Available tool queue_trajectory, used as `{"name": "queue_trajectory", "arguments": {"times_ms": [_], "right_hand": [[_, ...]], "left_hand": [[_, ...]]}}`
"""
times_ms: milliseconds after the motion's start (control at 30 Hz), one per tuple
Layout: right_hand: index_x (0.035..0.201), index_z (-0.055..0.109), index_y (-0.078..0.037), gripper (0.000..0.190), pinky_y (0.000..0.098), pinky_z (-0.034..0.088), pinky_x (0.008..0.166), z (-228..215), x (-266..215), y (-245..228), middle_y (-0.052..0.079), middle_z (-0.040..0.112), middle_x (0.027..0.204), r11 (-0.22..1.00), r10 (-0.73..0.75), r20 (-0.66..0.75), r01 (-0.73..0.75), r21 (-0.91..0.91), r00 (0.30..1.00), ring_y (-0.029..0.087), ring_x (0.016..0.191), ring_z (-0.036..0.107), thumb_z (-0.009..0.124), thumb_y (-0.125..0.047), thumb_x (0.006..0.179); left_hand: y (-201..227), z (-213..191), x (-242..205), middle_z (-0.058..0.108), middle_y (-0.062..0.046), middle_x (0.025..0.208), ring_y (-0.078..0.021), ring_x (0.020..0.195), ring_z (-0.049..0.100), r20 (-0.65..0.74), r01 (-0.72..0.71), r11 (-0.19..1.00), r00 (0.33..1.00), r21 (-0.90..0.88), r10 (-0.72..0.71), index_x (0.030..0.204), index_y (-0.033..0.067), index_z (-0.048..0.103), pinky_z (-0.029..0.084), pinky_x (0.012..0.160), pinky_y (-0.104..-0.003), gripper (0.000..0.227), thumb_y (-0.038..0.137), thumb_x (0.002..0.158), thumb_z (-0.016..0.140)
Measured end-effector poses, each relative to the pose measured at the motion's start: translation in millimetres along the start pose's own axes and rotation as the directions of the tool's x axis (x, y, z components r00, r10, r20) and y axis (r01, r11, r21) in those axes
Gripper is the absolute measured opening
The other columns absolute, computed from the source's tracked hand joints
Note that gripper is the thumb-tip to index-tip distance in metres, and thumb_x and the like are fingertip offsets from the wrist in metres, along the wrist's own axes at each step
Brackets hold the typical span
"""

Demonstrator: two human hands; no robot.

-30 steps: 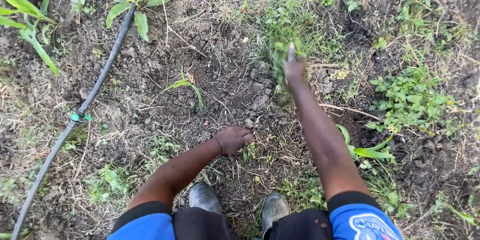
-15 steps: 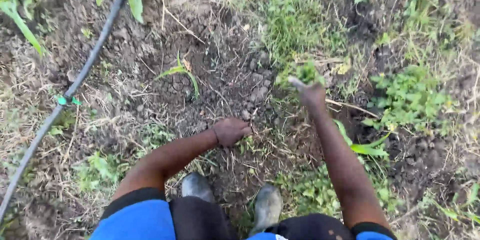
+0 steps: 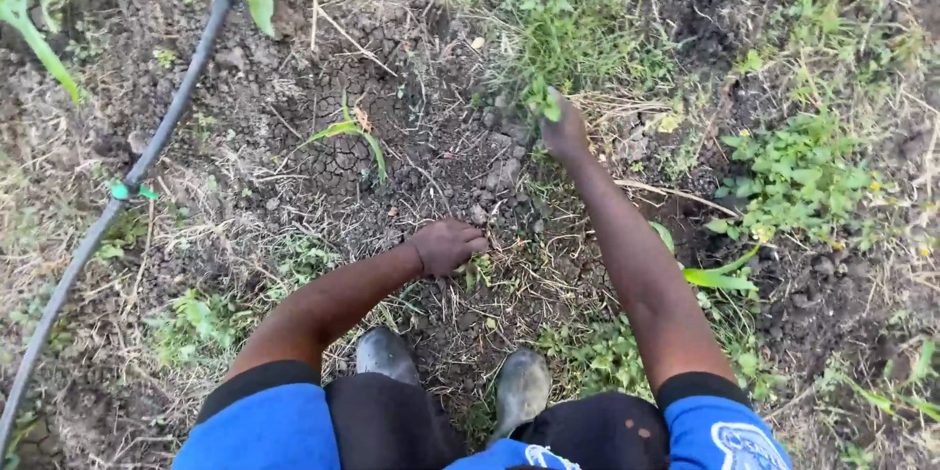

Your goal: Hand-weeding a garden bed around young corn plants to remove grass and other weeds.

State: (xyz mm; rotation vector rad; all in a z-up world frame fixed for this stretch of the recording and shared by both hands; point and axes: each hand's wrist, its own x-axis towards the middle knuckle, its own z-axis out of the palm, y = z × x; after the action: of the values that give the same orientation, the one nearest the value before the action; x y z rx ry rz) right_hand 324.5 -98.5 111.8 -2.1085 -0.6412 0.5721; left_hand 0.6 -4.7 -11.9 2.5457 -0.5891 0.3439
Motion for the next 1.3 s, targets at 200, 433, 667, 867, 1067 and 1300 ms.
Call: {"name": "queue_trajectory", "arguments": {"times_ms": [200,433,667,867,1067,1300], "right_hand": [[0.129,0.07,-0.004,0.02,0.0533,0.052,0.103,10.5,-11.3,-13.2,0.02,0.072,0.111,0.999,0.011,-0.016,-0.011,-0.045,1.0,0.037,0.104,0.072,0.064,-0.015,0.114],[0.12,0.072,0.001,0.028,0.0482,0.056,0.091,12.4,-200.5,-99.3,0.02,0.07,0.113,0.928,0.37,0.316,-0.362,-0.087,0.874,0.035,0.096,0.07,0.068,0.001,0.093],[0.152,0.063,-0.015,0.065,0.043,0.061,0.082,-34.9,-120.8,-111.1,0.017,0.077,0.107,0.767,0.214,0.176,-0.053,-0.64,0.961,0.031,0.095,0.075,0.082,-0.006,0.09],[0.106,0.065,-0.017,0.014,0.0424,0.046,0.078,-7.6,-40.9,-8.6,0.008,0.072,0.088,0.432,0.064,0.169,0.125,-0.893,0.984,0.028,0.089,0.066,0.07,-0.008,0.097],[0.098,0.063,-0.022,0.008,0.0474,0.049,0.079,-8.4,-47.4,25.9,0.005,0.076,0.079,0.44,-0.061,0.231,0.234,-0.867,0.971,0.032,0.096,0.075,0.063,-0.029,0.101],[0.115,0.064,-0.02,0.025,0.047,0.04,0.112,-44.6,-106.2,47.7,0.01,0.083,0.103,0.563,0.172,0.141,0.02,-0.826,0.975,0.033,0.12,0.074,0.078,-0.015,0.095]], "left_hand": [[-2.3,-8.7,1.7,0.066,-0.004,0.105,-0.0245,0.102,0.073,0.044,0.011,1.0,0.999,0.001,-0.011,0.121,0.0194,0.063,0.064,0.089,-0.038,0.066,0.075,0.109,0.028],[10.2,-36.6,18.7,0.07,-0.003,0.108,-0.0211,0.106,0.074,0.27,0.094,0.996,0.959,0.006,-0.092,0.131,0.02,0.064,0.062,0.095,-0.034,0.063,0.073,0.109,0.039],[17.1,-43.9,14.8,0.067,0.003,0.097,-0.0137,0.095,0.071,0.286,0.065,0.997,0.955,0.038,-0.074,0.122,0.0223,0.065,0.063,0.09,-0.028,0.058,0.072,0.11,0.037],[8.0,-15.4,4.4,0.061,0.0,0.098,-0.0197,0.096,0.07,0.062,0.027,0.999,0.998,0.047,-0.029,0.114,0.0211,0.06,0.063,0.085,-0.036,0.068,0.075,0.108,0.019],[-0.3,9.9,-4.2,0.067,-0.003,0.113,-0.022,0.111,0.071,0.126,0.037,0.999,0.991,0.016,-0.039,0.121,0.0184,0.063,0.061,0.096,-0.038,0.058,0.069,0.108,0.037],[-1.2,9.1,-1.6,0.066,-0.002,0.11,-0.0214,0.108,0.071,0.089,0.02,0.999,0.996,0.026,-0.023,0.117,0.0187,0.063,0.06,0.095,-0.038,0.053,0.067,0.105,0.044]]}}
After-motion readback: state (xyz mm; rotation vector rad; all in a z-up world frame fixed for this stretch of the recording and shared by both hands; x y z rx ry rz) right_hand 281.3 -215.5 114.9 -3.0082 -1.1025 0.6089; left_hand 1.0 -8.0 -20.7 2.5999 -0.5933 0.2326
